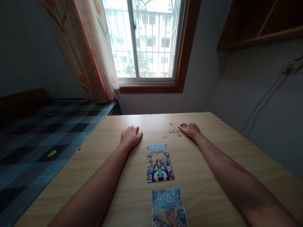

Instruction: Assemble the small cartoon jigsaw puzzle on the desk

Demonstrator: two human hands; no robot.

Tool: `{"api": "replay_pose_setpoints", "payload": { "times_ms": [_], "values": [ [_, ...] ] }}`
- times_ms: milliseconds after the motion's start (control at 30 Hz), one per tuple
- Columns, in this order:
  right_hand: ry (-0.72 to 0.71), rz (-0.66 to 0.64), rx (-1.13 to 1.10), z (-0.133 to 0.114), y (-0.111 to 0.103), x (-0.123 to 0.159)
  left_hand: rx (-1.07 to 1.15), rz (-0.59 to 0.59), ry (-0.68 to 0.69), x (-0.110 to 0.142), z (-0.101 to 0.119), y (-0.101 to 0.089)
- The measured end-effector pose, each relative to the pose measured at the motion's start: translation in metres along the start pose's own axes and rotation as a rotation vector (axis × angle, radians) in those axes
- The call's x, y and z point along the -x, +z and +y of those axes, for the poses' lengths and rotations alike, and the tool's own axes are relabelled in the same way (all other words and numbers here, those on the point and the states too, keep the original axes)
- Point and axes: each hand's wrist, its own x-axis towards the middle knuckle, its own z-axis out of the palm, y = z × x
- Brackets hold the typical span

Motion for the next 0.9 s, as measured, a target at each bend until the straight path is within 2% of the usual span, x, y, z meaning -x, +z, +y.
{"api": "replay_pose_setpoints", "payload": {
  "times_ms": [233, 467, 600, 733, 800, 900],
  "values": [
    [0.04, -0.008, 0.03, -0.012, -0.004, 0.004, 0.003, 0.02, 0.007, 0.001, 0.001, -0.001],
    [0.021, 0.005, -0.059, -0.008, 0.003, 0.0, 0.006, 0.011, 0.006, 0.001, 0.0, -0.001],
    [0.036, 0.02, -0.319, -0.002, 0.005, -0.001, 0.015, 0.025, 0.013, 0.001, -0.001, 0.0],
    [0.077, 0.043, -0.728, 0.005, 0.006, 0.0, 0.038, 0.05, 0.018, 0.002, 0.0, 0.0],
    [0.128, 0.097, -0.892, 0.009, 0.005, -0.001, 0.055, 0.067, 0.03, 0.002, 0.0, 0.001],
    [0.22, 0.207, -0.979, 0.014, 0.005, -0.001, 0.086, 0.099, 0.044, 0.002, 0.0, 0.002]
  ]
}}
